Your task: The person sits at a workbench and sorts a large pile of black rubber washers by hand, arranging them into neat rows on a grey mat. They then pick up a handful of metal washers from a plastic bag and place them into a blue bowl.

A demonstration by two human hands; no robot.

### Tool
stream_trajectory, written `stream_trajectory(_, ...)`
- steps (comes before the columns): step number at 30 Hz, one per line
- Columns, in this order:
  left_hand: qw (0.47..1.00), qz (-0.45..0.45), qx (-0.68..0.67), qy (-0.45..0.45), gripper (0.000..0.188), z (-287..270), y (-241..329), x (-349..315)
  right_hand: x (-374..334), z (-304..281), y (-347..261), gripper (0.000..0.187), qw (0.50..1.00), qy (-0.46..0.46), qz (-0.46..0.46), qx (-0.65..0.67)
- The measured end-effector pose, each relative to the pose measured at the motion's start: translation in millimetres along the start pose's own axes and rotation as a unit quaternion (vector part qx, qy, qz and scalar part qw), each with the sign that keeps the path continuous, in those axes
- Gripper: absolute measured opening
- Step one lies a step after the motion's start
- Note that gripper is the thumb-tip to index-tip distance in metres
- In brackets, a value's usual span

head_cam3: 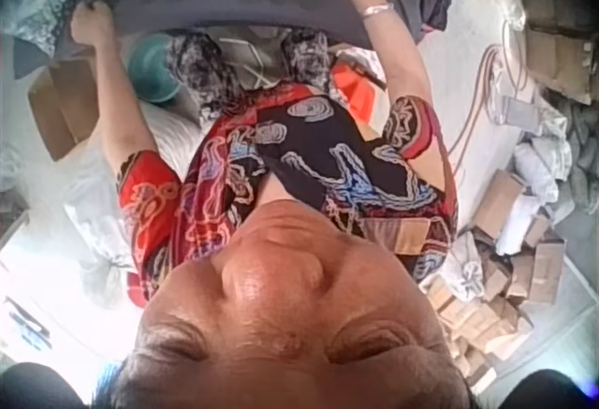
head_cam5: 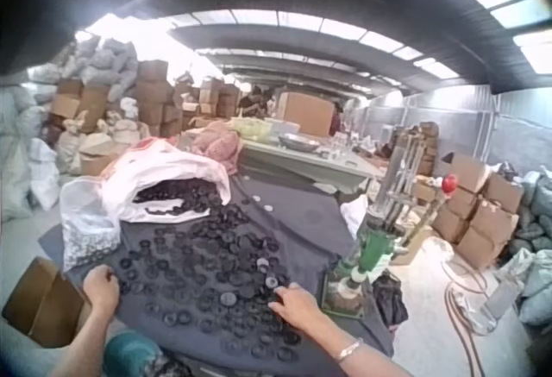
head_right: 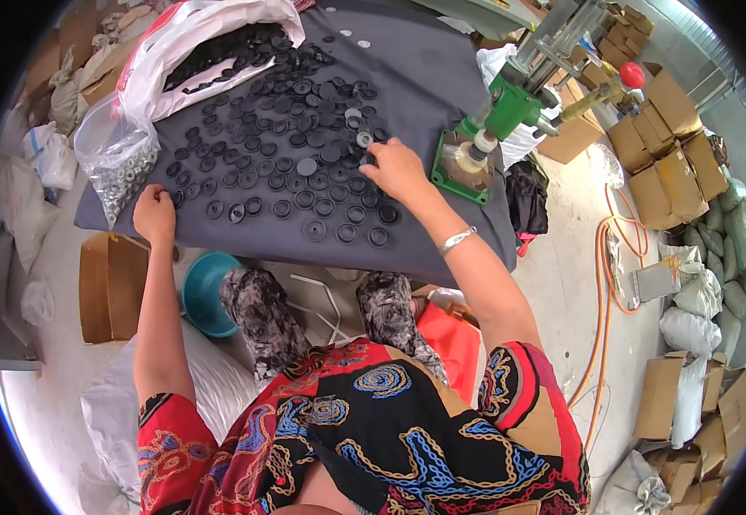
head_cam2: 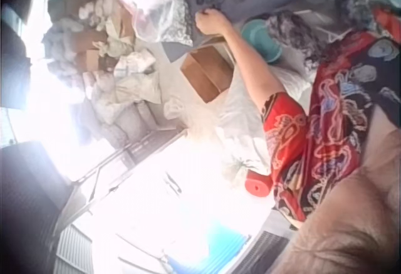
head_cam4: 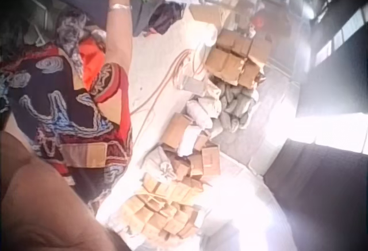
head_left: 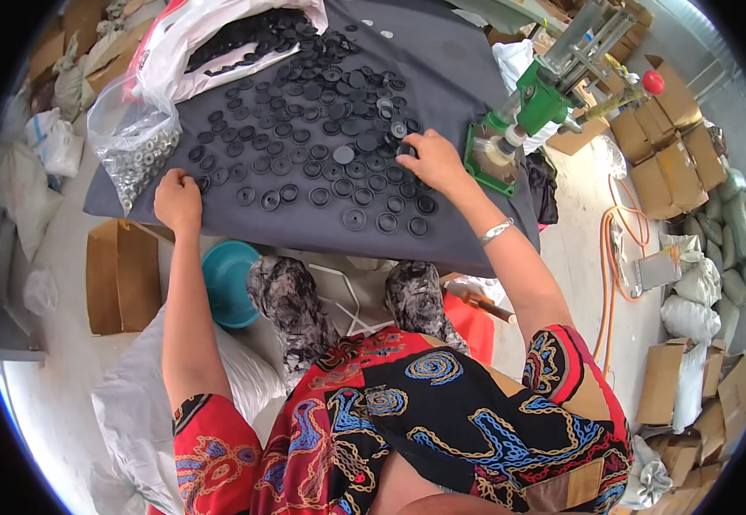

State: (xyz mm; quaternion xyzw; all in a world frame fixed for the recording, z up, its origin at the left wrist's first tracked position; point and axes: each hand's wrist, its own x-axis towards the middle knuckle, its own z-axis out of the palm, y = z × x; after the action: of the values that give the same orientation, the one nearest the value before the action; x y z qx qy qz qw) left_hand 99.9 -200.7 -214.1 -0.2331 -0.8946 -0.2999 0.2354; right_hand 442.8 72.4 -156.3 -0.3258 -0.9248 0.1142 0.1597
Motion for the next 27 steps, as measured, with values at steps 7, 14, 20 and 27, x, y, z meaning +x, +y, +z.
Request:
stream_trajectory(7, 1.0, -0.012, -0.003, -0.002, 0.014, 1.1, -1.5, -1.1, 2.3, 7.5, 6.2, 0.026, 0.999, 0.021, -0.032, 0.017)
stream_trajectory(14, 1.0, -0.011, 0.0, -0.003, 0.015, 3.4, -3.5, -0.9, -7.3, 8.4, 28.3, 0.016, 0.96, 0.032, 0.052, 0.274)
stream_trajectory(20, 1.0, -0.017, 0.012, -0.013, 0.016, 2.6, -5.5, 4.8, -5.1, 10.6, 24.2, 0.012, 0.935, 0.017, 0.047, 0.35)
stream_trajectory(27, 1.0, -0.011, 0.007, -0.003, 0.015, 1.6, -5.7, 3.4, -28.1, -5.7, 30.5, 0.009, 0.976, 0.165, -0.138, 0.011)
